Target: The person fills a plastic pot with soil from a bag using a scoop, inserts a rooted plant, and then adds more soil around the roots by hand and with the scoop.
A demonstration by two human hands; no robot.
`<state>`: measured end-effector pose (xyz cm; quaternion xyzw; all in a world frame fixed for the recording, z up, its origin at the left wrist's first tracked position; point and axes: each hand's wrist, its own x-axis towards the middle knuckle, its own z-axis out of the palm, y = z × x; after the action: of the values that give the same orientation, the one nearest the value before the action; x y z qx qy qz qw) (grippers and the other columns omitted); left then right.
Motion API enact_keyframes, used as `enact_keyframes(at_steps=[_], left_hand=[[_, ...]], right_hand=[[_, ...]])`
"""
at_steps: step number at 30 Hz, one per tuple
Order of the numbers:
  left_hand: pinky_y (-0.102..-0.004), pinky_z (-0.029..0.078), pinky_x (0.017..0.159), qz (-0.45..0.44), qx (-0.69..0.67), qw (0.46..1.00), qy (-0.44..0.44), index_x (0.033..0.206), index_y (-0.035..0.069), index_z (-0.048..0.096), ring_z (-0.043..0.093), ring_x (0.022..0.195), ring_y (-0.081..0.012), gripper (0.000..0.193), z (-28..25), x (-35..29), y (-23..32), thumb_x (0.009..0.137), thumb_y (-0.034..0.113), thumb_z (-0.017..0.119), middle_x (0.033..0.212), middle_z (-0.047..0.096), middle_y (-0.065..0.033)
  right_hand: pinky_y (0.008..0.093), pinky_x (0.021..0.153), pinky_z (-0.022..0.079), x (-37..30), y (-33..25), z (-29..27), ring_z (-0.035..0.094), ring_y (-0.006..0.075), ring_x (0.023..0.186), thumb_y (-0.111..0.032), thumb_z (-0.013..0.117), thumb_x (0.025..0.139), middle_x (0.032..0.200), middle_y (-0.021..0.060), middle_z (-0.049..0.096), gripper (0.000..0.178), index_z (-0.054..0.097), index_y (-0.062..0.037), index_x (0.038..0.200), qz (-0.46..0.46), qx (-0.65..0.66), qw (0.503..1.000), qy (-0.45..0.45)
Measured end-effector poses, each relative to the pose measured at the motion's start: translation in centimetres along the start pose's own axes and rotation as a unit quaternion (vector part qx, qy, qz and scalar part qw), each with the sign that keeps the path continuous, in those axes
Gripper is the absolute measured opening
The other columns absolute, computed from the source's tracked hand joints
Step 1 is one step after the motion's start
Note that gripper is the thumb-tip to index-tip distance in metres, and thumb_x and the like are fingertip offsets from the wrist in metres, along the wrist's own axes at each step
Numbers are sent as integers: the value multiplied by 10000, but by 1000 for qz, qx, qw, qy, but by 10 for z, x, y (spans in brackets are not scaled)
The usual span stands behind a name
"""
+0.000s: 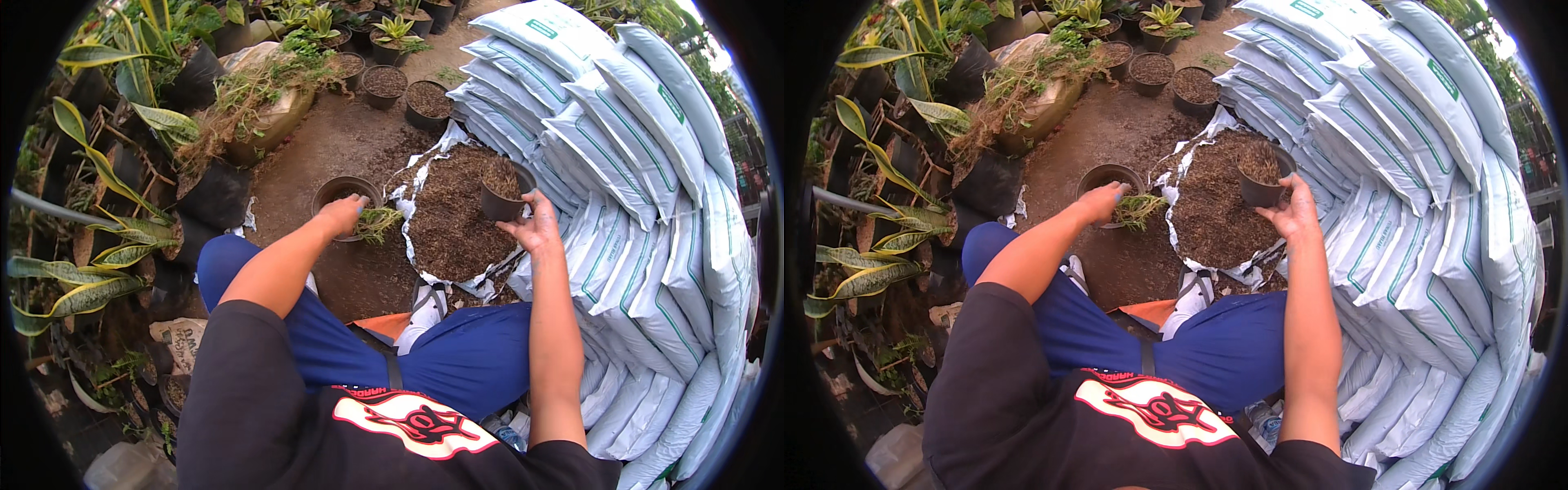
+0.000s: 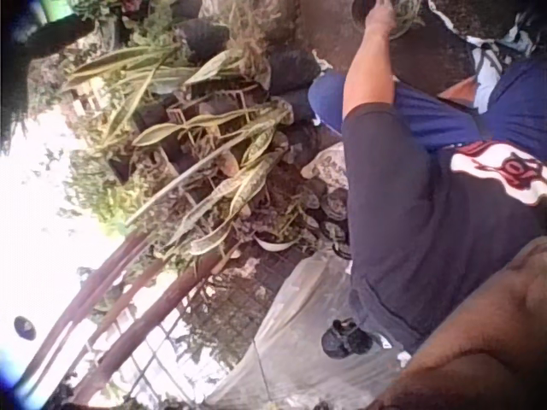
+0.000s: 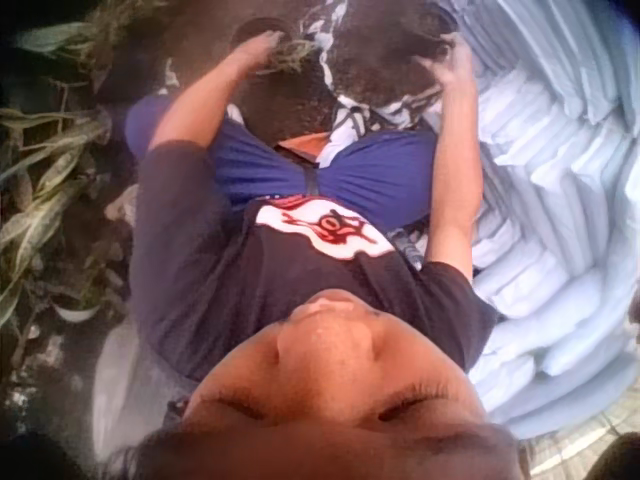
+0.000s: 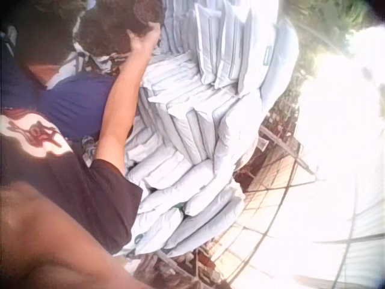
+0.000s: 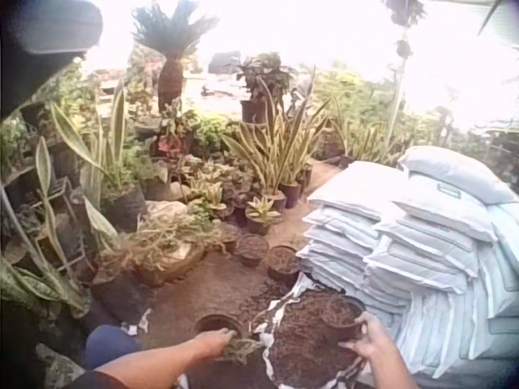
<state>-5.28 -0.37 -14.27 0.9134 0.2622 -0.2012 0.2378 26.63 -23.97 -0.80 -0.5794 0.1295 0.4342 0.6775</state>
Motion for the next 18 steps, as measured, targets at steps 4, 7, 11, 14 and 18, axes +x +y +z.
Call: enact_keyframes(at_steps=[4,7,11,14,18], left_hand=[[-471,479,1101,-24,-111,993,-20,1597,54,228,504,1366,-421,1028,13,3,1,746,38,804,1546,410,-228],[-465,452,1132,14,-162,987,-10,1625,43,91,447,1414,-416,1199,20,4,6,719,142,870,1543,383,-263],[-493,486,1077,53,-102,992,-46,1652,157,-11,530,1326,-429,1262,15,-2,10,746,131,867,1508,439,-219],[-515,520,1009,46,-73,996,-32,1653,246,23,603,1226,-429,1202,26,2,5,775,64,823,1432,521,-174],[-507,532,988,60,-71,996,1,1614,277,220,622,1196,-413,1002,34,11,5,806,90,783,1375,570,-158]], right_hand=[[651,1222,227,-34,-6,47,386,501,1410,-208,629,865,1466,312,366,635,376,59,1383,6,-31,996,-87],[643,1208,271,-44,7,71,413,483,1395,-177,633,861,1435,295,402,624,390,58,1386,9,-8,995,-103],[611,1161,390,-32,24,105,494,458,1313,-197,634,888,1377,298,431,585,423,76,1360,-6,-40,985,-167],[606,1136,423,-28,31,131,528,439,1267,-197,631,888,1344,278,451,567,435,70,1348,4,-35,982,-186],[581,1095,458,-16,38,140,551,405,1233,-188,642,866,1306,242,480,557,450,42,1336,-3,-87,982,-165]])
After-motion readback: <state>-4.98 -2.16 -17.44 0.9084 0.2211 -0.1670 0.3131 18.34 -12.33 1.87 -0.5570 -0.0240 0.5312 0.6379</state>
